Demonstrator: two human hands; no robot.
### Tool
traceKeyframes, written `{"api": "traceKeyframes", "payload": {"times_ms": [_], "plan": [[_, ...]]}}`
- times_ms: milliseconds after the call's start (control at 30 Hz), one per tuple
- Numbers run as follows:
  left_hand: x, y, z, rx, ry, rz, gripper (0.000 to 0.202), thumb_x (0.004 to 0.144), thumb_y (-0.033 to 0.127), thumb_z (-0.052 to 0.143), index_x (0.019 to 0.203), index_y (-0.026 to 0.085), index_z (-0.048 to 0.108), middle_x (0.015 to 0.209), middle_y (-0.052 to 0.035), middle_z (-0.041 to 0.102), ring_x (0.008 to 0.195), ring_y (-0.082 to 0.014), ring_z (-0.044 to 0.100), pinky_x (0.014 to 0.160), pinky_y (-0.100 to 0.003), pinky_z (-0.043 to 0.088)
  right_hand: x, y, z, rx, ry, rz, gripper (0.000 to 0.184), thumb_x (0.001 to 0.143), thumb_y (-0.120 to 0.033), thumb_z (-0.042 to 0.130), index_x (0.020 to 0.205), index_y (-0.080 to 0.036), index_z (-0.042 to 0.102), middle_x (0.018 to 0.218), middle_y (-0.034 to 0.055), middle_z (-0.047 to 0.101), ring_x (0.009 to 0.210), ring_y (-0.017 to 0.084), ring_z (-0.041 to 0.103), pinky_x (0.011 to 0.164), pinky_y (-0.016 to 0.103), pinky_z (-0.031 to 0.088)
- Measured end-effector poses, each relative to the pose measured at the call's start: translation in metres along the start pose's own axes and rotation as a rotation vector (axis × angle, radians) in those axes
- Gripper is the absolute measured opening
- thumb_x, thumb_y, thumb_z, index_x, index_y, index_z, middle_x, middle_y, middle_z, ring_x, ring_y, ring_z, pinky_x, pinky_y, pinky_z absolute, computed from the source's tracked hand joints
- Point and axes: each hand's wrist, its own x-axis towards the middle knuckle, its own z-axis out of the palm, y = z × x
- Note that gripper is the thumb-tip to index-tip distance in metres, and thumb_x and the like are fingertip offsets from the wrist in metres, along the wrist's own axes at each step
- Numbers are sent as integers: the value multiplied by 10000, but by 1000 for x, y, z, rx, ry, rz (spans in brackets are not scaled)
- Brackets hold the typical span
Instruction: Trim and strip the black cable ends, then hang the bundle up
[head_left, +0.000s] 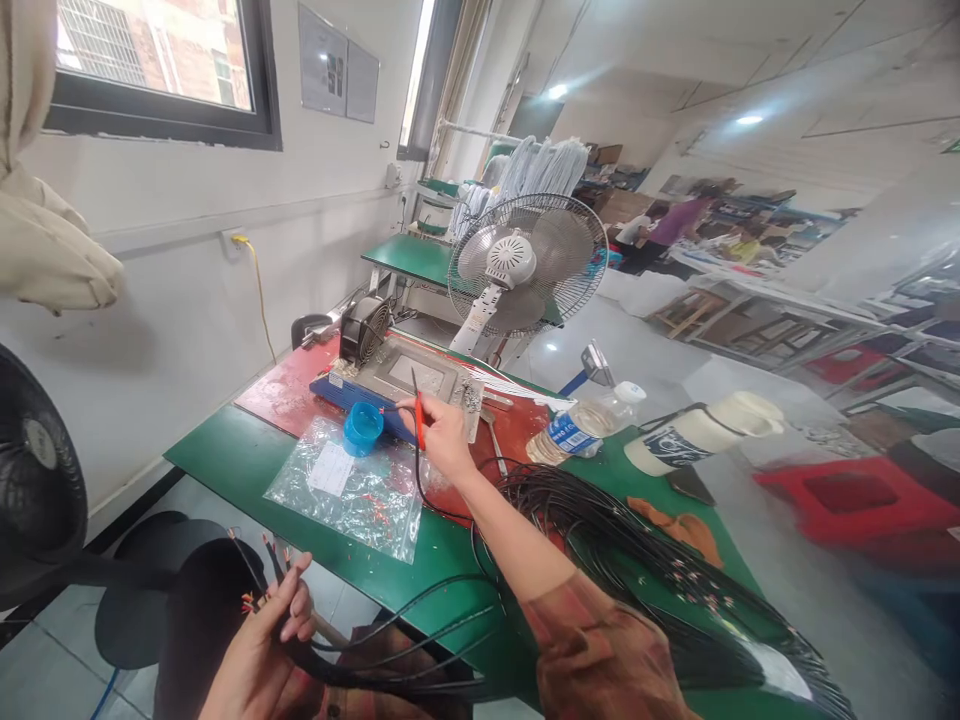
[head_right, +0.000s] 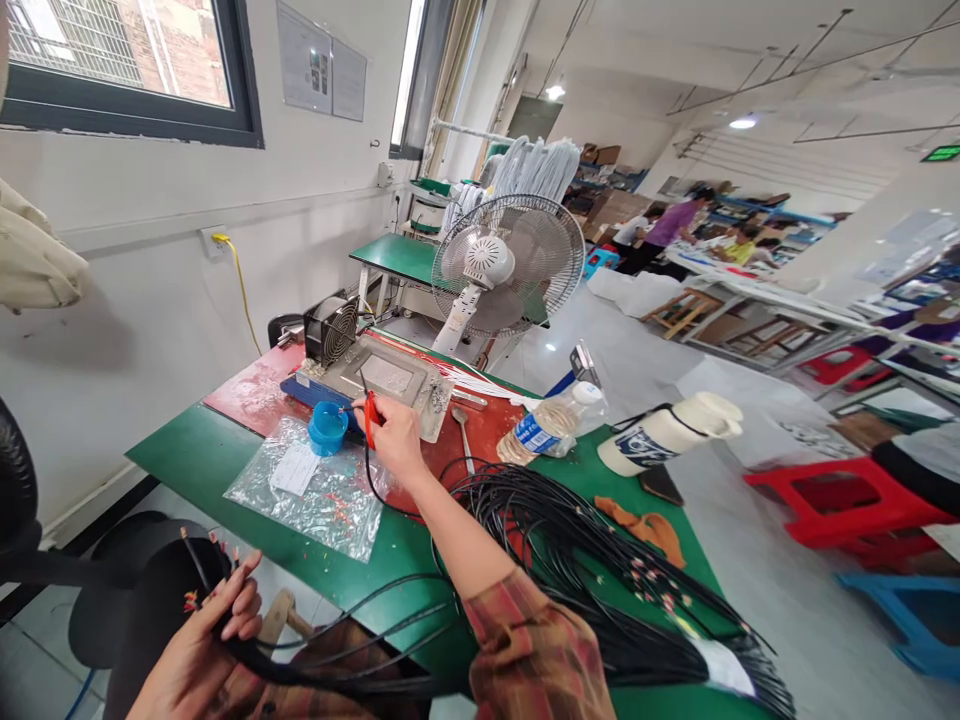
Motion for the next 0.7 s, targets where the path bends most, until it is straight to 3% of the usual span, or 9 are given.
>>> {"api": "traceKeyframes", "payload": {"times_ms": [167, 433, 700], "plan": [[-3, 0, -3, -14, 1, -4, 244, 759, 157, 642, 988, 72, 647, 587, 53, 371, 450, -25, 281, 429, -188, 350, -10, 4, 15, -106, -43, -40, 158, 787, -243, 538, 823, -188, 682, 833, 27, 688, 762, 158, 617, 676, 235, 426], [-12, -1, 6, 25, -6, 33, 299, 768, 203, 637, 1054, 120, 653, 689, 10, 452, 530, -57, 362, 540, -222, 441, -21, 20, 39, -541, -114, -112, 240, 838, -215, 470, 611, -176, 537, 674, 3, 585, 639, 107, 498, 572, 226, 258], [-10, 1, 3, 109, -8, 72, 318, 717, 226, 689, 1018, 124, 687, 792, -26, 513, 661, -108, 473, 650, -267, 501, -22, 21, 37, -554, -122, -97, 264, 840, -221, 462, 584, -173, 505, 647, -1, 561, 607, 101, 470, 545, 221, 242]]}}
